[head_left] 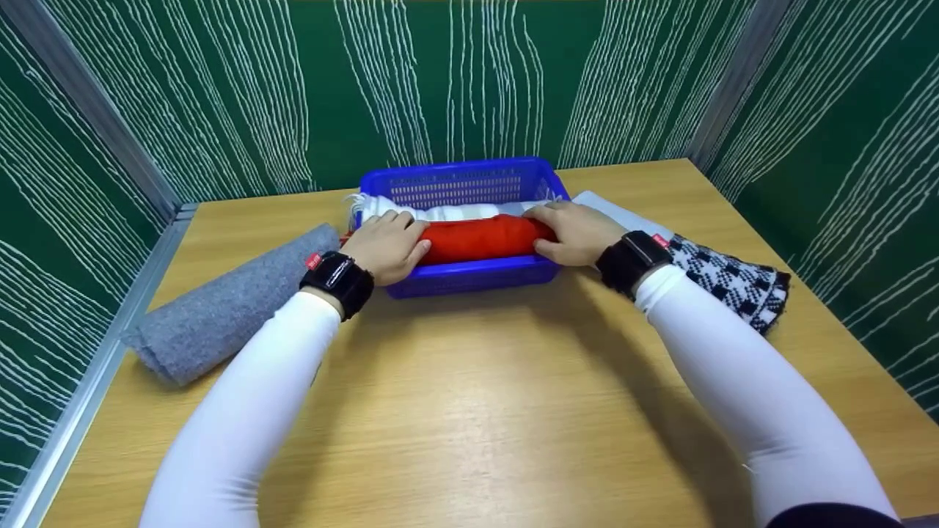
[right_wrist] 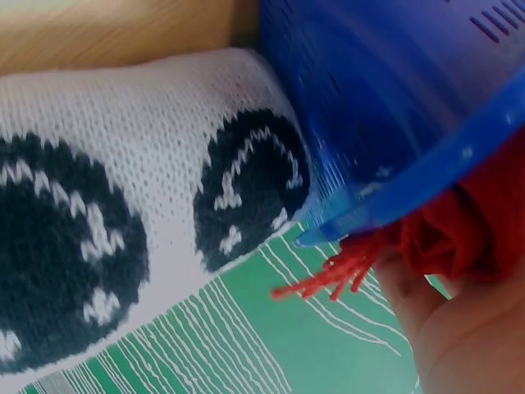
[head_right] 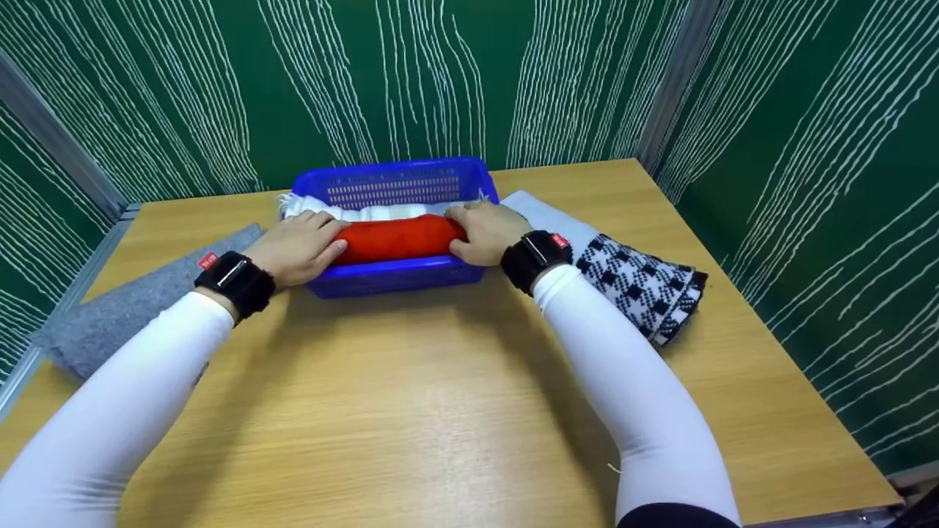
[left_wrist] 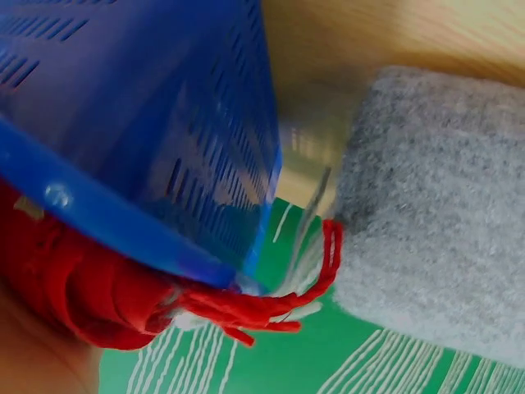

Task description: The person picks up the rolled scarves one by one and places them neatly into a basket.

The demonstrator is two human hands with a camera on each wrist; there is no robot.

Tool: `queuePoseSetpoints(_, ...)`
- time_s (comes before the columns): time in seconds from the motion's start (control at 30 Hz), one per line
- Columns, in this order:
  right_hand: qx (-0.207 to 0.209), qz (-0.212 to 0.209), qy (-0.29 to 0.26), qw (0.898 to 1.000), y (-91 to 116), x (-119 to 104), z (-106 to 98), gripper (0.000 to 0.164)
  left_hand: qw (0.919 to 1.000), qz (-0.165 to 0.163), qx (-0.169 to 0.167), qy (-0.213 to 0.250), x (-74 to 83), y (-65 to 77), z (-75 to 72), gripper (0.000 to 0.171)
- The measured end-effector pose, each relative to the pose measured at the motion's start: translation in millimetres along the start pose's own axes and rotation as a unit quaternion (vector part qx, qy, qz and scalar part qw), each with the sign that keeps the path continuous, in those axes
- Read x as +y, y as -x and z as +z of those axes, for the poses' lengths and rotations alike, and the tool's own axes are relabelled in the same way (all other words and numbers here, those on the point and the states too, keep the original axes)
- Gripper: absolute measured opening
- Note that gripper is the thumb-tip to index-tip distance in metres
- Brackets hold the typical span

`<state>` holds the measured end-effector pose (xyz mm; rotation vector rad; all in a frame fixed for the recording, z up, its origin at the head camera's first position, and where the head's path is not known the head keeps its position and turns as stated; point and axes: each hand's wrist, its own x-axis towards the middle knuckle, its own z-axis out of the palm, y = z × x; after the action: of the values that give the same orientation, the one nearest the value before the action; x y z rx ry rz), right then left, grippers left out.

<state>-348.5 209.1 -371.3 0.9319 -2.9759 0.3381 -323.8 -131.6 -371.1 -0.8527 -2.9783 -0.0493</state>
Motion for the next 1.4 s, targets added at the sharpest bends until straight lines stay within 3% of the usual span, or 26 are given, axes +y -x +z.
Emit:
queuePoseSetpoints(0.6, 0.059, -0.015, -0.009, 0.998, -1, 4, 25, 0.046, 0.9977, 0.001, 0.067, -0.008, -1.8, 4.6, 19.0, 0.05)
queuePoseSetpoints(0.87, 0.071, -0.013, -0.018, 0.997, 1, 6, 32, 0.043, 0.9974, 0.004, 0.07, 0.014, -1.5, 5.9, 22.3, 0.049)
queuePoseSetpoints(1.4, 0.077, -0.017, -0.021, 0.997, 2, 5, 32, 0.043, 0.9972, 0.006, 0.073, 0.01, -6.2, 1.2, 28.1, 0.049)
